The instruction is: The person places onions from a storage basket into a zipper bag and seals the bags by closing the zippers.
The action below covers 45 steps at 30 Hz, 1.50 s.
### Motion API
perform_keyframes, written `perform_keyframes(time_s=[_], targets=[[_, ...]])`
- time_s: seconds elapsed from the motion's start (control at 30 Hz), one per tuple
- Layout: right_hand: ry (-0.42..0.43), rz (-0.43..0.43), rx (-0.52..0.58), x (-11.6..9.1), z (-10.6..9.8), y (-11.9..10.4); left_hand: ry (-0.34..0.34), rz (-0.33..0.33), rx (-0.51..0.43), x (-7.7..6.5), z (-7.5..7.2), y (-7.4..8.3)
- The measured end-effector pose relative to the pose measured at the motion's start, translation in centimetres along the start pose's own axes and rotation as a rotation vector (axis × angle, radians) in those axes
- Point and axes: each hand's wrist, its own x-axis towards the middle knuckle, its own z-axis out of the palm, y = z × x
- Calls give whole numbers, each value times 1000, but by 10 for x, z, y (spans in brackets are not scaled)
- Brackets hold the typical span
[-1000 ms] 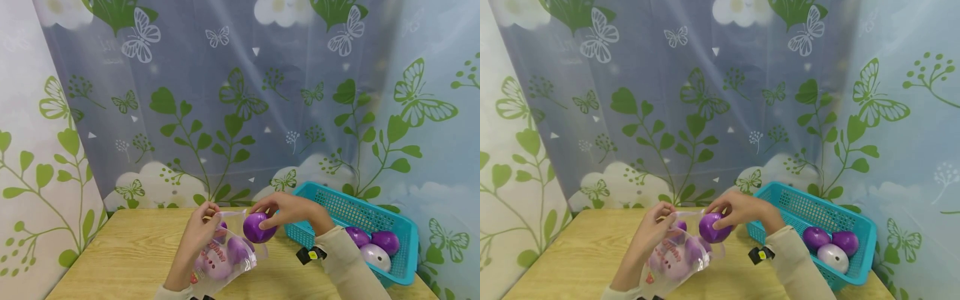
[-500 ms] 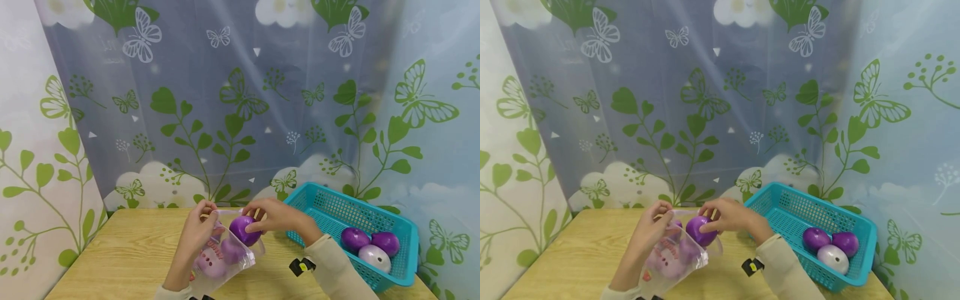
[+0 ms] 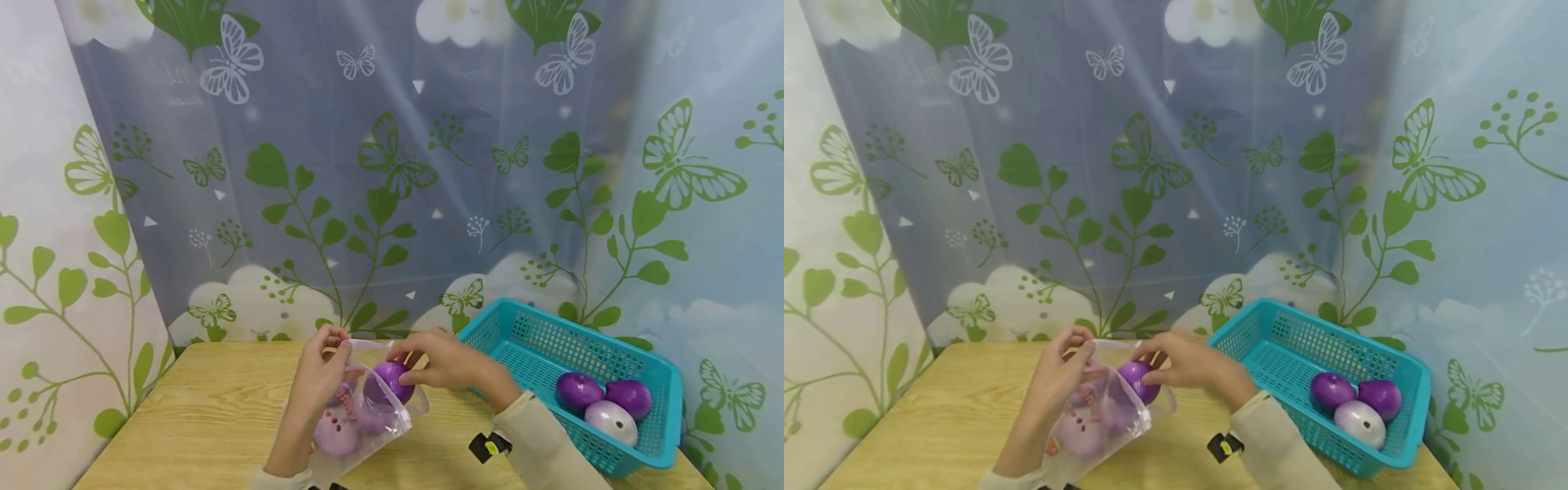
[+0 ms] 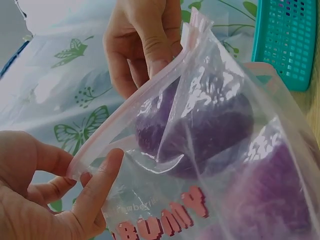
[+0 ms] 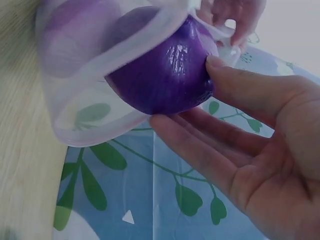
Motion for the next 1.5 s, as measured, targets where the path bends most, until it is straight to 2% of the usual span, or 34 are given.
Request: perform_keyframes(time_s=[0.37, 0.6, 0.83, 1.17, 1.5], targets=[[76, -24, -24, 5, 14, -2, 0, 14, -62, 1, -2, 2], [16, 5, -5, 6, 19, -6, 19, 12, -74, 0, -2, 3], [-87, -36, 69, 8, 24, -8, 31, 16, -94, 1, -1, 4], [-97, 3, 191, 4, 21, -3, 37, 18, -99, 2, -1, 5], [-182, 39, 351, 5, 25, -1, 29, 30, -74, 1, -2, 3]])
